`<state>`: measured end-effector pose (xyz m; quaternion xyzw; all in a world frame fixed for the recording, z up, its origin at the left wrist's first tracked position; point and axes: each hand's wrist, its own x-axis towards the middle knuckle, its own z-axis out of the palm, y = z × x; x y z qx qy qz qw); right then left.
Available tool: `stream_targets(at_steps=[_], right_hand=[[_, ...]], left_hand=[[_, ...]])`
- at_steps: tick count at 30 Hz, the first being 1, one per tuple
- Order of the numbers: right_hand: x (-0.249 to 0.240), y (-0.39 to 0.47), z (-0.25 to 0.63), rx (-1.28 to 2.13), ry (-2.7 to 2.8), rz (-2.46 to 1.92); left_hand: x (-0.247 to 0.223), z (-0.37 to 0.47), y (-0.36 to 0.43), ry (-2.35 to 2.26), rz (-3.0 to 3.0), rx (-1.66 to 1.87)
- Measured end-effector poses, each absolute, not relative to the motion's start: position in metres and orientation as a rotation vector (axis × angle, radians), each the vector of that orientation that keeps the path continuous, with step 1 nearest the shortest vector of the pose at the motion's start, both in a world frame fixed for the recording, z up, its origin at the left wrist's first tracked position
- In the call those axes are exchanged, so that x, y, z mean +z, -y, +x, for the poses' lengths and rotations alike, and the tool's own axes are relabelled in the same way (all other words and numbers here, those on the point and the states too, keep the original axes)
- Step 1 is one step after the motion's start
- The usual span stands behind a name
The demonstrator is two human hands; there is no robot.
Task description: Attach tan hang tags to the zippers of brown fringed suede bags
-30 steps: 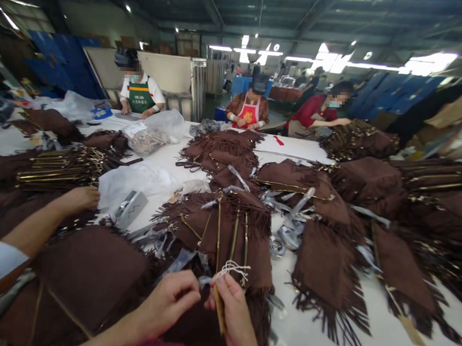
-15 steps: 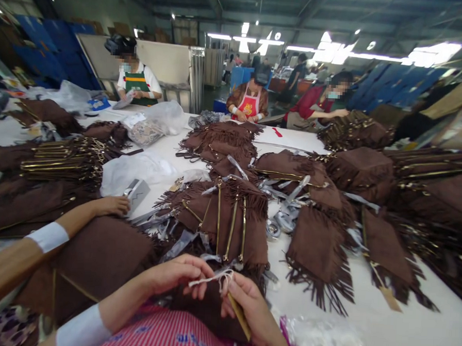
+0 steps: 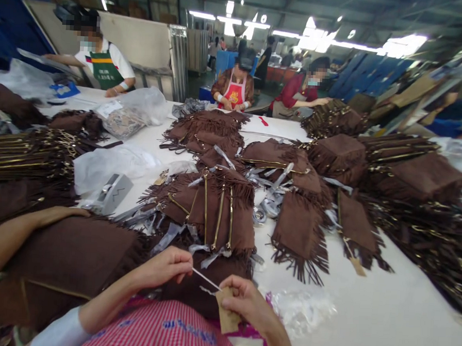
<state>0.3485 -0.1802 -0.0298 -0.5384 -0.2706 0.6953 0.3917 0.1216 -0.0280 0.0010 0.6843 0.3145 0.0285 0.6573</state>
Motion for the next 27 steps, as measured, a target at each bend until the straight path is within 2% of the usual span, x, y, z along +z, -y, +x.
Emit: stream_targets(at_steps=[7, 16, 20, 23, 27], right_hand=[[-0.046, 0.188, 0.36, 1.555, 0.487, -1.386], [-0.068, 0.175, 0.352, 1.486, 0.505, -1.488], [-0.079, 0.184, 0.379, 1.394, 0.567, -1.628], [-0.084, 0.195, 0.42, 1.139, 0.718, -1.878], [-0.075, 0.192, 0.44, 0.47, 1.014, -2.102]], left_hand=[[-0.009, 0.135, 0.025, -0.781, 1.549, 0.077], [-0.017, 0.124, 0.016, -0.864, 1.471, 0.233], [-0.017, 0.115, 0.015, -0.887, 1.46, 0.213], [-0.013, 0.109, 0.018, -0.889, 1.505, 0.148], [0.001, 0.116, 0.029, -0.829, 1.648, 0.01]])
